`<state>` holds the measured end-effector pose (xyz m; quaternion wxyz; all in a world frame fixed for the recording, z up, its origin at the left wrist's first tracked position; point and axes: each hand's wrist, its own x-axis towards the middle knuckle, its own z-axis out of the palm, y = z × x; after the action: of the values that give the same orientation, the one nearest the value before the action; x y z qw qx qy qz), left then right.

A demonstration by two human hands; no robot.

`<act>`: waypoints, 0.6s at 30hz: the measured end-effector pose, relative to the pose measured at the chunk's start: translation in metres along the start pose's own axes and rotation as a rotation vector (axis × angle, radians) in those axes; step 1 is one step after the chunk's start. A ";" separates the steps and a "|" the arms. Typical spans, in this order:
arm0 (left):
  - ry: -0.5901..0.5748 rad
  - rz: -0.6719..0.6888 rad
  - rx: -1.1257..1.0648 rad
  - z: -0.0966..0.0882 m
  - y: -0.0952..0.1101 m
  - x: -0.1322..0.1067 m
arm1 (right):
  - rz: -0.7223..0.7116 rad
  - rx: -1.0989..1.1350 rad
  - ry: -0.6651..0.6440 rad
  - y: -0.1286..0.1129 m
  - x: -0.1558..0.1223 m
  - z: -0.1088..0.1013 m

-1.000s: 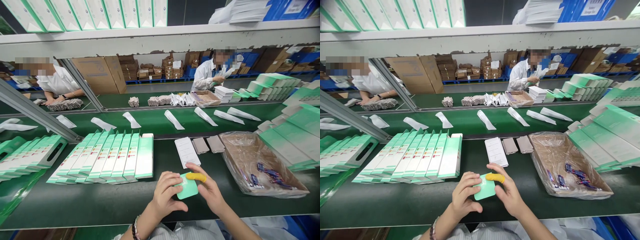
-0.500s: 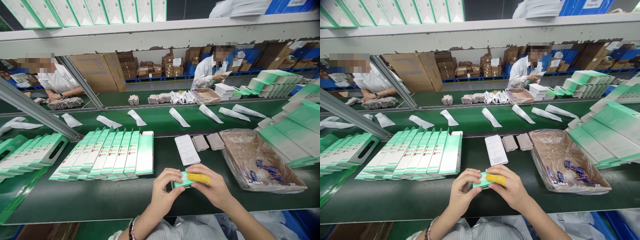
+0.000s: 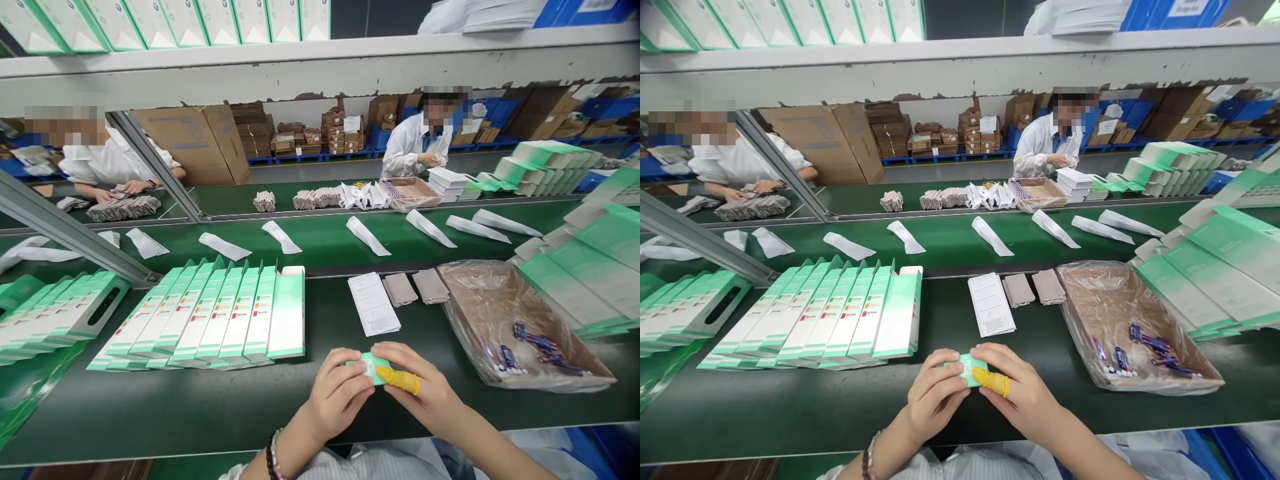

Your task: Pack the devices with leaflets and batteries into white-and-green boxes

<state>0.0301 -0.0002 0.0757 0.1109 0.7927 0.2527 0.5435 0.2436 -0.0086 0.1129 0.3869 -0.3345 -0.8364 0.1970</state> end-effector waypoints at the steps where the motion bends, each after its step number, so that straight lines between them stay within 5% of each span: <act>1: 0.013 0.001 -0.005 0.002 -0.001 -0.002 | -0.011 -0.017 -0.003 0.001 -0.002 0.002; 6: 0.080 0.062 0.002 0.005 -0.005 -0.008 | 0.045 -0.066 0.025 -0.005 0.000 0.013; 11: -0.066 0.109 0.142 -0.010 -0.003 -0.025 | 0.030 -0.061 -0.057 0.006 0.031 -0.006; 13: -0.098 0.137 0.157 -0.016 0.001 -0.035 | 0.159 -0.013 0.237 0.032 0.052 -0.022; 16: -0.065 0.040 0.160 -0.017 0.005 -0.044 | 0.554 0.289 0.829 0.089 0.094 -0.036; 18: -0.082 0.003 0.137 -0.015 0.005 -0.044 | 0.790 0.588 0.783 0.128 0.127 -0.031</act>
<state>0.0052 -0.0284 0.0481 0.0659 0.8204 0.2833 0.4923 0.2595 0.1733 0.1219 0.6384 -0.5454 -0.3567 0.4097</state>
